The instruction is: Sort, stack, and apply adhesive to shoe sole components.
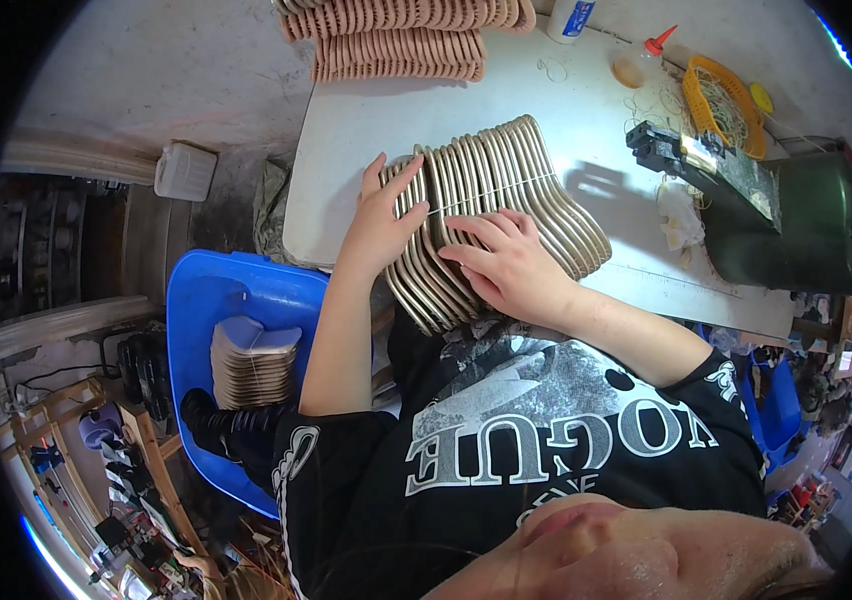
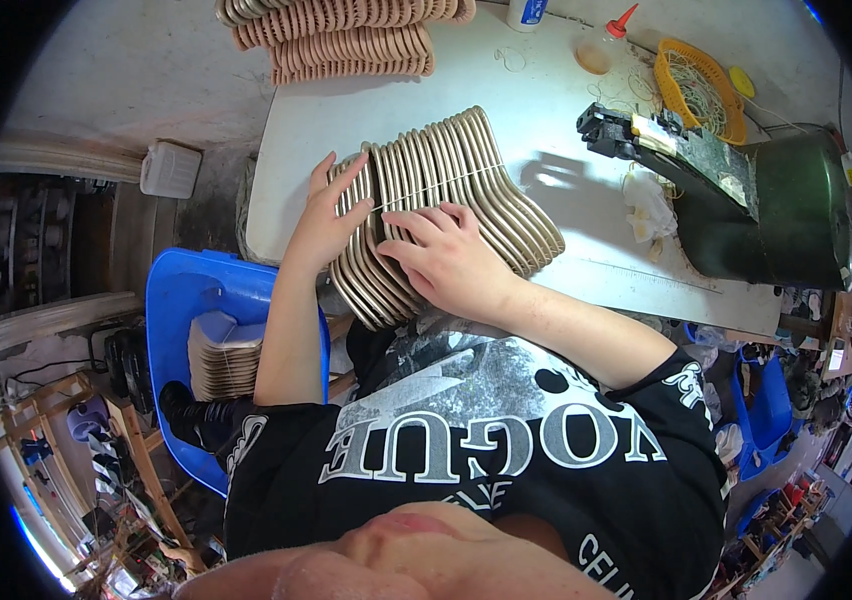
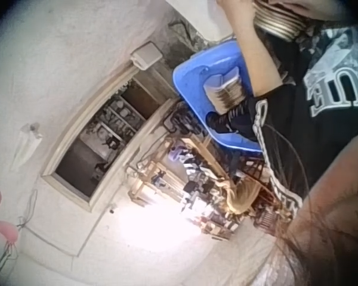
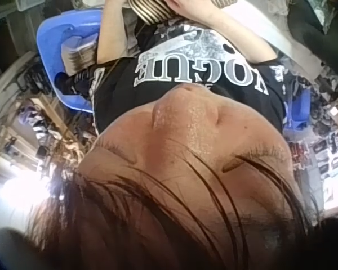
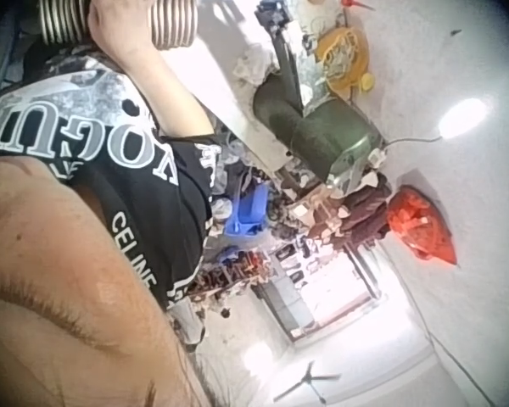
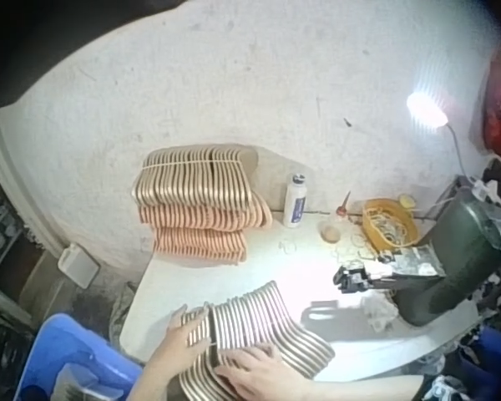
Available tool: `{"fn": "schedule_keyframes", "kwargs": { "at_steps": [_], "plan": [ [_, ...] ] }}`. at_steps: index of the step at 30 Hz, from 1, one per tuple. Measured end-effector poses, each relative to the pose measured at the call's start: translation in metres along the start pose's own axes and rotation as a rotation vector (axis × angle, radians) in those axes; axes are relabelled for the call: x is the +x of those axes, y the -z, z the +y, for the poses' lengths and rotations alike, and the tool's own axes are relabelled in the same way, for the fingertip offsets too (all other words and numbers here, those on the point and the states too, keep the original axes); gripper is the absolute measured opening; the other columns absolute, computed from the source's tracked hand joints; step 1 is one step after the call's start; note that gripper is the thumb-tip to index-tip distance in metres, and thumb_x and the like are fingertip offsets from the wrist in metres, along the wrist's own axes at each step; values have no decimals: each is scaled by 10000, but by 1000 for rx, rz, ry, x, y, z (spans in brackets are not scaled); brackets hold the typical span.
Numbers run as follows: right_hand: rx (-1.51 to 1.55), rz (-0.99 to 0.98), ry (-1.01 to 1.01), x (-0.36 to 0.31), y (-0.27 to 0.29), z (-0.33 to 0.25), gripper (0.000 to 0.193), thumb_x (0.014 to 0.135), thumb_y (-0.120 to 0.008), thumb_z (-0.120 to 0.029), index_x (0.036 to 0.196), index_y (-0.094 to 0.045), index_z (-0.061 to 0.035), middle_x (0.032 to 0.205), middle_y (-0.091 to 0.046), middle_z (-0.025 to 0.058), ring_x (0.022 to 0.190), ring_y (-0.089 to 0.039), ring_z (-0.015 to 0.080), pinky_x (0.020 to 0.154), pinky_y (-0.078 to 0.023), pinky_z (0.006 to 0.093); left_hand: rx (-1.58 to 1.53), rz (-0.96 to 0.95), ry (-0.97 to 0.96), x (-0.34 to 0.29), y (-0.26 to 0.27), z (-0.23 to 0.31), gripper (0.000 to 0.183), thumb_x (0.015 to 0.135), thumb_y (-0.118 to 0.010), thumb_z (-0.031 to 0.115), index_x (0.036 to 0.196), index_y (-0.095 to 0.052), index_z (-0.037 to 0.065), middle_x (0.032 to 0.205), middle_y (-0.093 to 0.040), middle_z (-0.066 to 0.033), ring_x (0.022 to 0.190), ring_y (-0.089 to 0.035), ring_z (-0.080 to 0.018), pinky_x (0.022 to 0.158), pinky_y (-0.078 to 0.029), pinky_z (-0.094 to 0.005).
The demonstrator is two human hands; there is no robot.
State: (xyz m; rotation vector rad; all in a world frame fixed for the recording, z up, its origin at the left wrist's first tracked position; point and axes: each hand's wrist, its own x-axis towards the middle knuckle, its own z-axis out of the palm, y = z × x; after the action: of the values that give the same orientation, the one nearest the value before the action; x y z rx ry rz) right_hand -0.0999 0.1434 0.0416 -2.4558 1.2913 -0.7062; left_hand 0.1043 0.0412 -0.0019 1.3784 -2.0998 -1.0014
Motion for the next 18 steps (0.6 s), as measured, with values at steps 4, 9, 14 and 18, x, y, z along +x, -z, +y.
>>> {"fn": "schedule_keyframes", "kwargs": {
  "at_steps": [4, 9, 14, 18],
  "plan": [
    [-60, -48, -45, 2, -6, -6, 189, 804, -617, -159, 979, -635, -90, 1277, -487, 104, 1183, -467, 266, 1030, -330, 542, -14, 26, -9, -1, -2, -1, 620, 814, -662, 208, 1402, -465, 215, 1512, -215, -232, 1379, -269, -424, 1107, -294, -440],
    [-76, -142, -51, 9, -5, -9, 161, 811, -615, -192, 876, -656, -50, 1373, -422, 118, 1263, -409, 271, 1014, -316, 614, -50, 110, 23, -15, -12, -7, 758, 801, -665, 187, 1467, -312, 111, 1491, -234, -243, 1384, -250, -414, 1112, -280, -447],
    [3, -163, -87, 7, -10, -8, 202, 803, -614, -211, 859, -665, -23, 1407, -405, 125, 1303, -372, 271, 1033, -280, 631, -364, 60, 183, -29, -10, -1, 895, 738, -667, 140, 1477, -169, 56, 1362, -332, -247, 1322, -280, -367, 1105, -275, -438],
    [-49, -119, -124, 8, -19, -16, 218, 811, -610, -214, 850, -668, -8, 1382, -439, 121, 1277, -400, 266, 1025, -274, 628, -471, 3, 193, -27, -10, -1, 910, 681, -684, 175, 1442, -211, 16, 1312, -377, -244, 1246, -364, -353, 1071, -324, -436]
  ]
}}
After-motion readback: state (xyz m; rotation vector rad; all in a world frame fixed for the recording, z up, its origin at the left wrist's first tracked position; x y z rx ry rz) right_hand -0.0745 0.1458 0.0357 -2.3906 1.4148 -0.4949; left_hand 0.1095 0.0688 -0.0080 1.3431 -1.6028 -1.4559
